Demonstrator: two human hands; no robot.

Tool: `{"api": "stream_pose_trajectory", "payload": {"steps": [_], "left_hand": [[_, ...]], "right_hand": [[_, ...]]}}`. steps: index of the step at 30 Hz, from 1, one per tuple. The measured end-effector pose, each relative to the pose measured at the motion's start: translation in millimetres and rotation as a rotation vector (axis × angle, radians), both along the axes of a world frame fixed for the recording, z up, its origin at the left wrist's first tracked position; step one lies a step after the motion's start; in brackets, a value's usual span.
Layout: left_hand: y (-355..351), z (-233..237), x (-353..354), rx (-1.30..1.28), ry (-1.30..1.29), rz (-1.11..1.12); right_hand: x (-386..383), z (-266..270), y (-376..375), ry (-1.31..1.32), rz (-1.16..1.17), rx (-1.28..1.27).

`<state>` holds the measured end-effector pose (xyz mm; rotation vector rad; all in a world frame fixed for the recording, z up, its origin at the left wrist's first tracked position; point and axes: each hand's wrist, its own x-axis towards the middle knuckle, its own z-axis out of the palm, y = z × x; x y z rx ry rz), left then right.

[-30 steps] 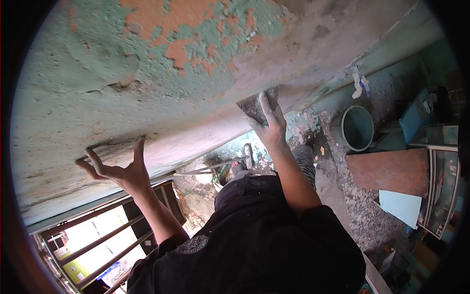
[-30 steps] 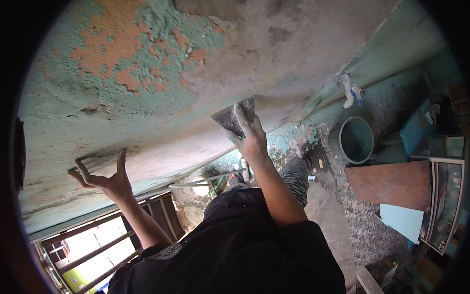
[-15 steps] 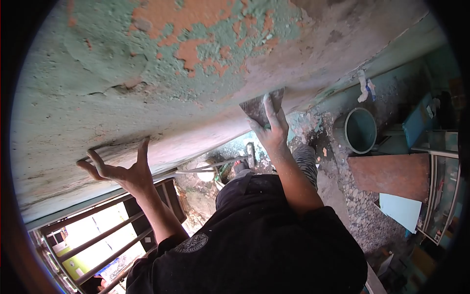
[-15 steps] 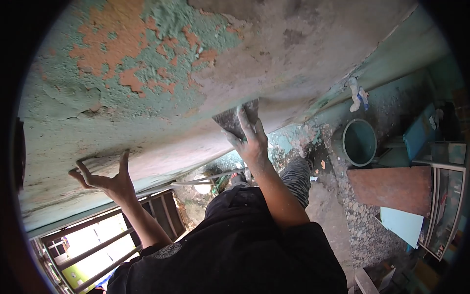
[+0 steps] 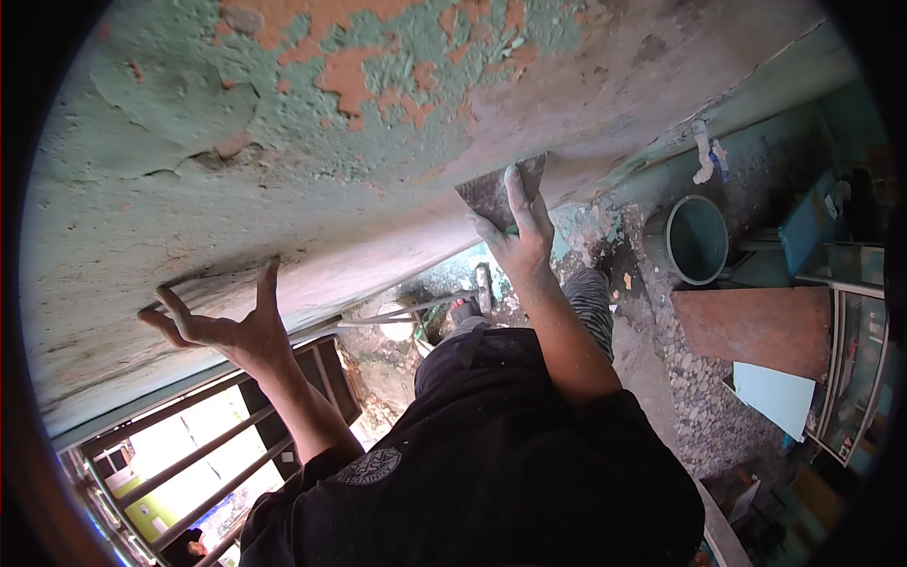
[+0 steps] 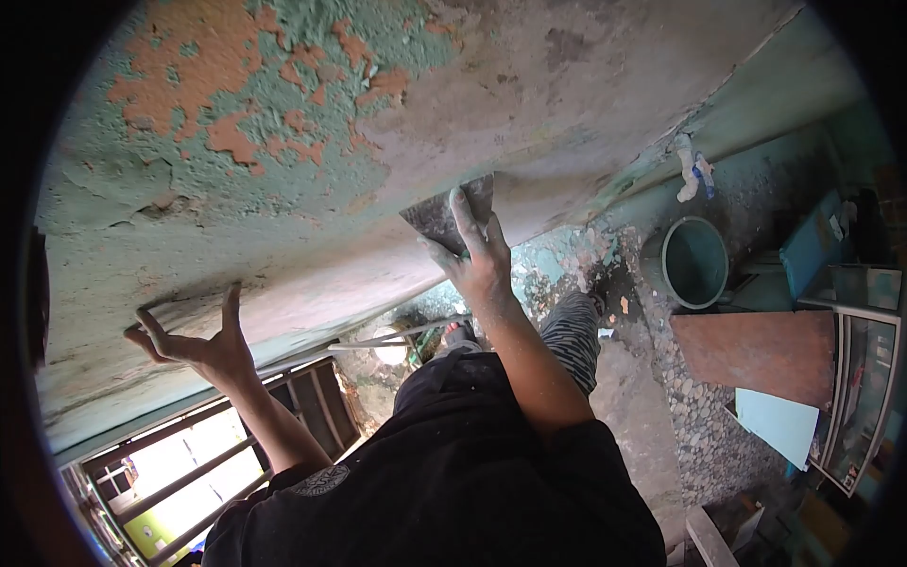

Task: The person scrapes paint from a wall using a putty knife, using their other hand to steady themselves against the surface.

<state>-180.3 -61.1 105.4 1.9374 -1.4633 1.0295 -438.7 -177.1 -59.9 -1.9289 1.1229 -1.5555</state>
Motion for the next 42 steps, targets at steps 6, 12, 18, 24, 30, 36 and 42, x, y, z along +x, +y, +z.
{"api": "stream_pose_trajectory", "payload": {"steps": [6,12,18,24,30,36,42], "left_hand": [[-1.2,2.6,-8.0,-0.001,0.016,0.011],[-3.0,1.5,-7.3,-0.017,0.033,0.012],[-1.2,-2.9,4.1,-0.041,-0.035,-0.063],[-2.3,1.0,-5.2,-0.026,0.028,0.018],[-1.8,-1.2,1.2,-0.019,-0.007,-0.001],[-2.0,1.7,-7.6,0.001,0.031,0.018],[-3.3,-0.2,-7.0,-0.035,-0.003,-0.006]], "right_hand": [[7.1,13.6,-4.1,-0.041,-0.104,-0.115],[7.6,9.0,-0.6,-0.036,-0.089,-0.077],[9.4,13.8,2.8,-0.036,-0.093,-0.06],[7.8,3.3,-0.4,-0.041,-0.072,-0.06],[10.9,6.0,0.8,-0.062,-0.084,-0.049],[12.9,26.9,-3.1,-0.134,-0.105,-0.008],[11.2,14.0,2.5,-0.093,-0.115,-0.014]]}}
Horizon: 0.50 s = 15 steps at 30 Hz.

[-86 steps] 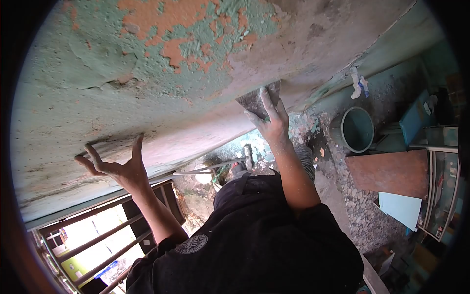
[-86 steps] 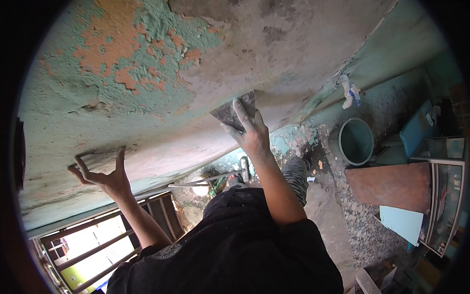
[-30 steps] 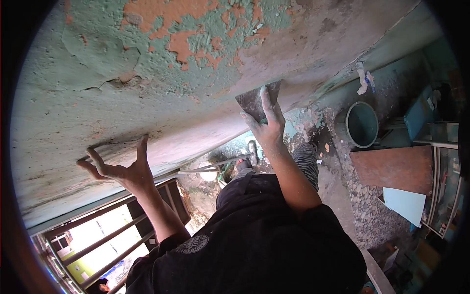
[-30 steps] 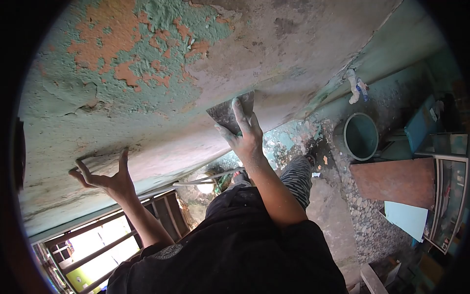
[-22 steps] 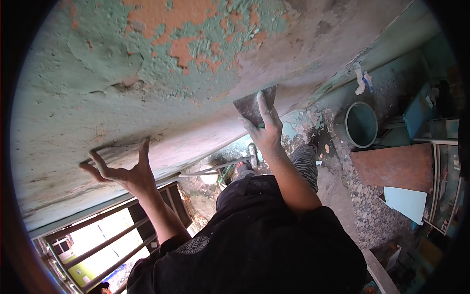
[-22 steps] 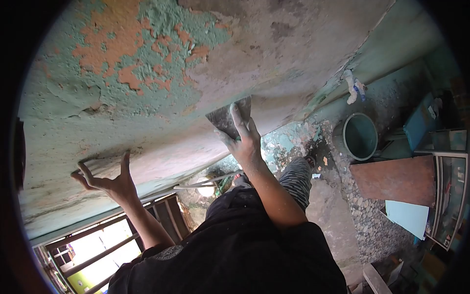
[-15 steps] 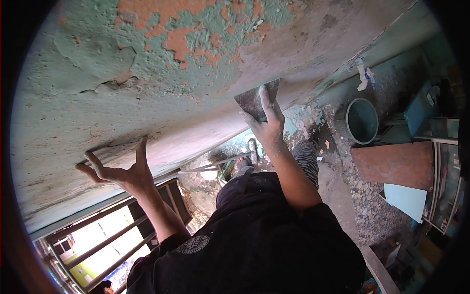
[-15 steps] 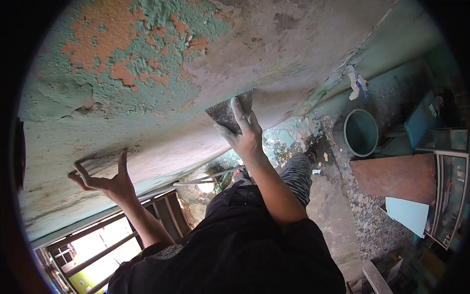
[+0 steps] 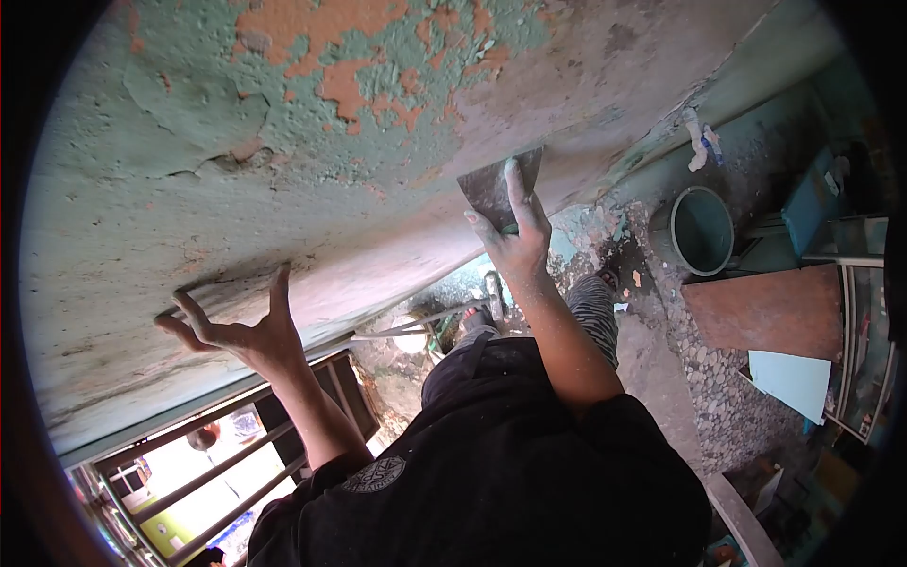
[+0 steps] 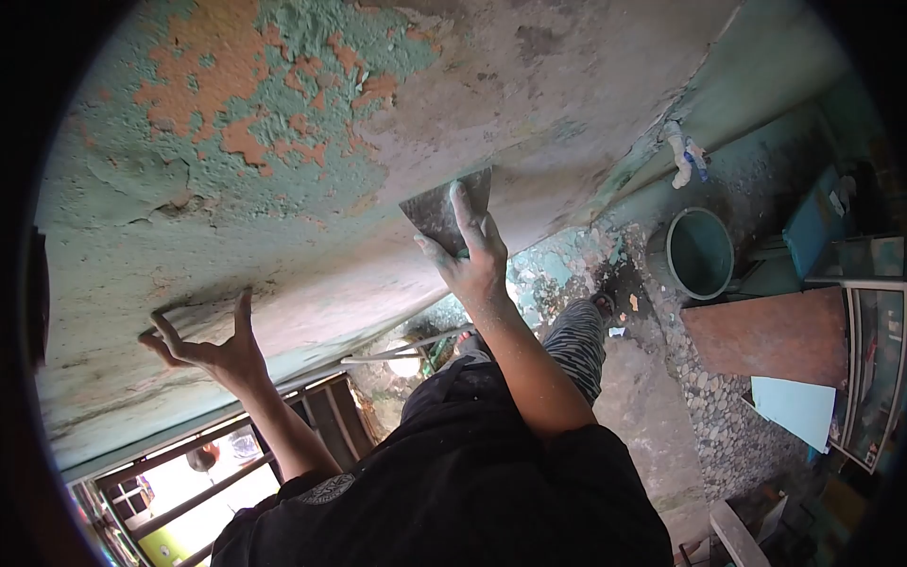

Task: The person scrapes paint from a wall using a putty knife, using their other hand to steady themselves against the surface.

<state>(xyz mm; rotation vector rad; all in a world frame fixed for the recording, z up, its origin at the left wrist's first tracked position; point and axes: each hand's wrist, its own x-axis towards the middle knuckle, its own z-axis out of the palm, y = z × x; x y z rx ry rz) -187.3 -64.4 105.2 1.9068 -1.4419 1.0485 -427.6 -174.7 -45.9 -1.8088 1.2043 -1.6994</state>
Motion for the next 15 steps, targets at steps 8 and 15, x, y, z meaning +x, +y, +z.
{"api": "stream_pose_trajectory", "payload": {"steps": [8,15], "left_hand": [[3.8,-1.6,5.5,0.042,-0.002,0.037],[1.1,-0.2,6.0,0.007,0.032,-0.008]], "right_hand": [[-1.8,14.5,-8.6,-0.084,-0.045,-0.013],[-6.0,-3.7,-5.1,0.031,-0.029,0.022]]}}
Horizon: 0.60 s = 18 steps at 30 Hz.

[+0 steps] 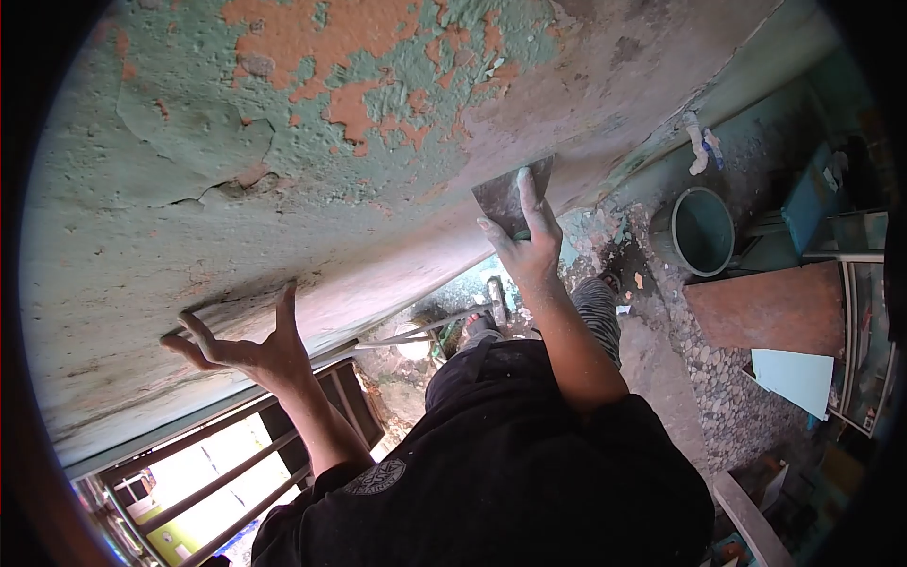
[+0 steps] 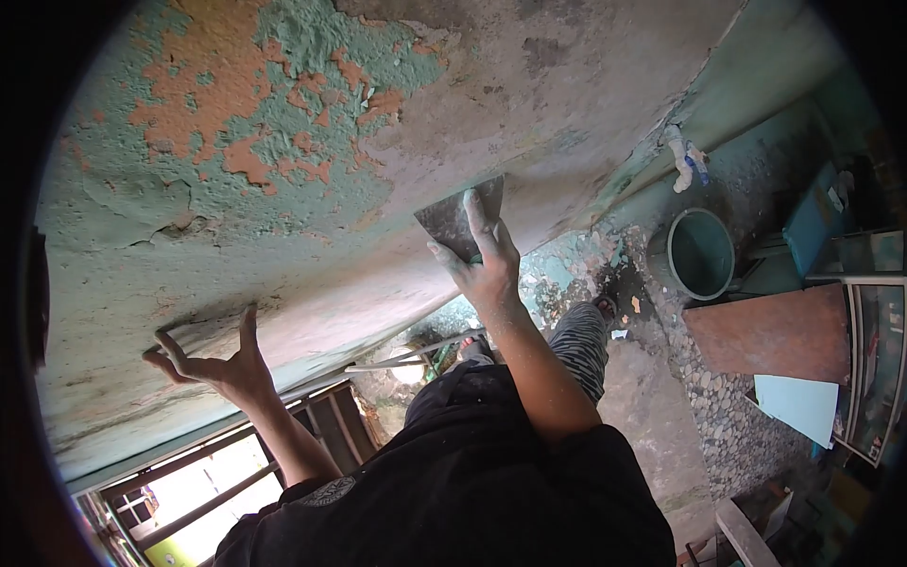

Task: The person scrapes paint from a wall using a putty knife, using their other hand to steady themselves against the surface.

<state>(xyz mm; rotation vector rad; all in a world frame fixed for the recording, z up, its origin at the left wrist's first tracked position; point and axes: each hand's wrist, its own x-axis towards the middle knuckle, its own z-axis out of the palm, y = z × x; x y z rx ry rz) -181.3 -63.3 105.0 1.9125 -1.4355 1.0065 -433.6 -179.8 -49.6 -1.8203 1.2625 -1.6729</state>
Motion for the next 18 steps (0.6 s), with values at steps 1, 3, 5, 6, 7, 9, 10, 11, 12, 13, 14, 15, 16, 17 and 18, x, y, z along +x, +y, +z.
{"api": "stream_pose_trajectory", "payload": {"steps": [1,3,5,6,7,9,10,11,12,13,14,15,16,17,18], "left_hand": [[-0.2,0.7,0.3,0.006,-0.001,0.001],[-0.6,0.6,-0.5,-0.001,0.002,-0.003],[-0.5,2.0,-1.4,0.016,-0.005,0.001],[0.0,2.2,-1.4,0.025,-0.015,0.004],[-0.1,1.4,-0.5,0.029,-0.015,0.007],[1.1,0.8,1.8,0.031,-0.034,0.011],[2.2,-0.1,3.8,0.035,-0.037,0.012],[3.1,-1.3,6.1,0.042,-0.056,-0.002],[2.5,-1.0,7.4,0.043,-0.075,-0.02],[1.6,-0.1,5.6,0.035,-0.077,-0.024],[1.4,0.4,2.4,0.032,-0.049,0.002],[0.9,0.6,-0.2,0.03,-0.021,0.026],[0.5,0.6,-0.6,0.022,-0.02,0.019],[0.6,0.3,-0.1,0.035,-0.032,0.03],[0.7,0.1,0.5,0.049,-0.044,0.044]], "right_hand": [[1.2,-0.4,-1.1,-0.025,0.006,-0.015],[2.1,-0.3,0.1,-0.045,0.012,-0.019],[4.6,2.5,2.5,-0.052,0.002,0.005],[6.2,3.9,1.7,-0.051,0.005,0.012],[8.2,5.8,-1.5,-0.085,-0.008,-0.009],[8.0,17.6,-2.9,-0.17,-0.022,0.045],[8.7,18.3,-4.2,-0.173,-0.02,0.05],[9.5,18.6,-7.2,-0.212,-0.023,0.019],[9.8,21.2,-9.8,-0.251,-0.029,-0.017],[8.2,29.4,-6.2,-0.214,-0.041,-0.006],[8.6,29.3,-0.6,-0.213,-0.045,-0.015],[9.8,25.1,5.5,-0.185,-0.015,0.015],[10.6,19.7,7.7,-0.158,0.014,0.046],[10.2,13.7,3.2,-0.094,-0.025,-0.032],[7.6,17.0,-1.9,-0.095,-0.026,-0.037]]}}
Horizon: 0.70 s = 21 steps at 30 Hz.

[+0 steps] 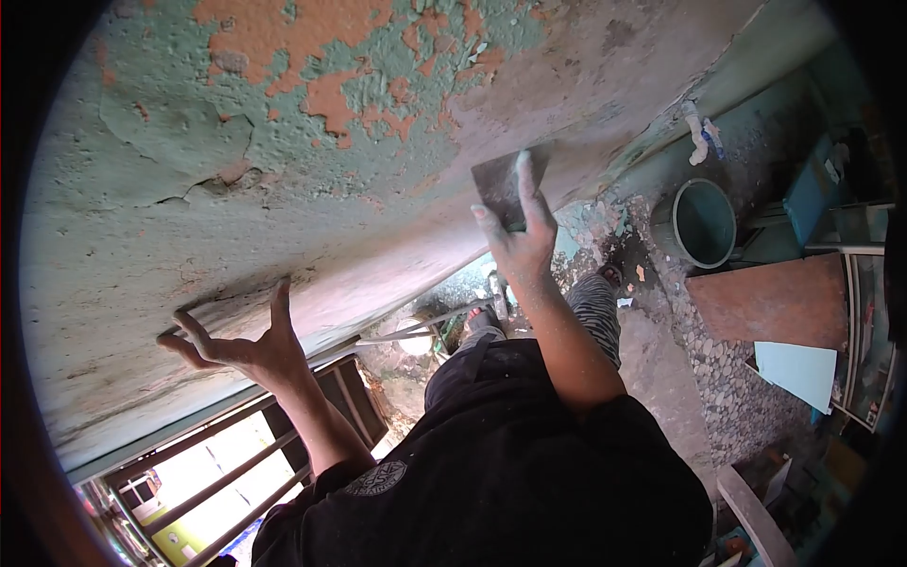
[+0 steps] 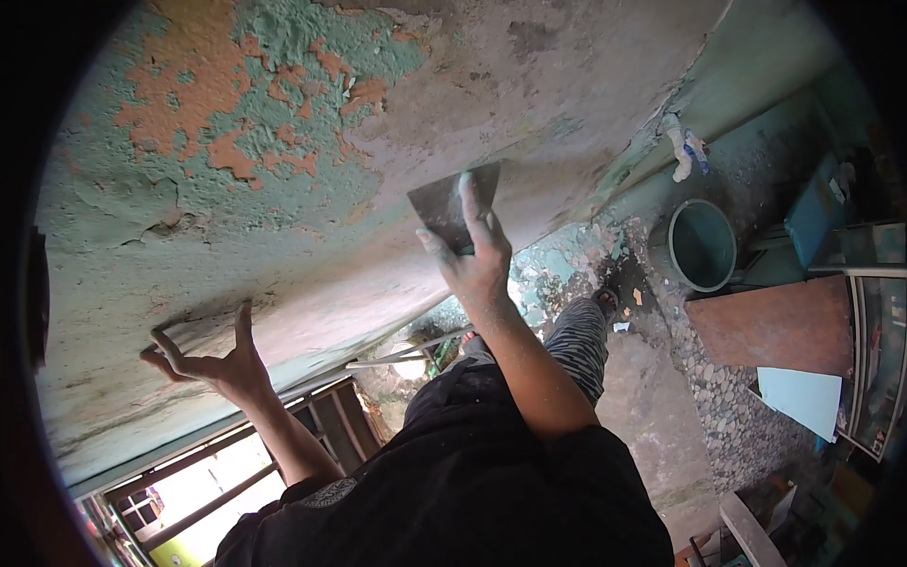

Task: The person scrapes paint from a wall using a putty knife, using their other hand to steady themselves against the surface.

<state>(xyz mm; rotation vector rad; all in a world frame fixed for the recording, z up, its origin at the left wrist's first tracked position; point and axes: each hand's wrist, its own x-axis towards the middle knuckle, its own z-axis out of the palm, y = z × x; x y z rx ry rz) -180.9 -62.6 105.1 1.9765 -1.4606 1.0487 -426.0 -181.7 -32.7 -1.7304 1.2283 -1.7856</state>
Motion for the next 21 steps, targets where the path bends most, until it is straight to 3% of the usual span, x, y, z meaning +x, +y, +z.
{"api": "stream_pose_trajectory", "payload": {"steps": [2,6,8,14,21], "left_hand": [[-0.6,-0.4,1.1,-0.001,-0.031,-0.007],[1.4,-1.3,0.0,0.01,-0.068,0.003],[-0.2,-0.1,-0.7,0.001,-0.072,-0.007],[1.4,-0.5,0.2,0.003,-0.059,-0.02],[-1.8,2.3,-2.8,-0.04,0.031,-0.032]], "right_hand": [[-6.6,9.6,-6.2,-0.139,0.01,0.087],[-4.1,7.9,-3.3,-0.143,-0.016,0.115],[-6.0,-4.5,0.6,0.056,-0.04,-0.044],[-23.4,-5.8,-22.4,0.087,-0.022,-0.124],[-37.1,-26.4,-18.1,0.373,-0.013,-0.194]]}}
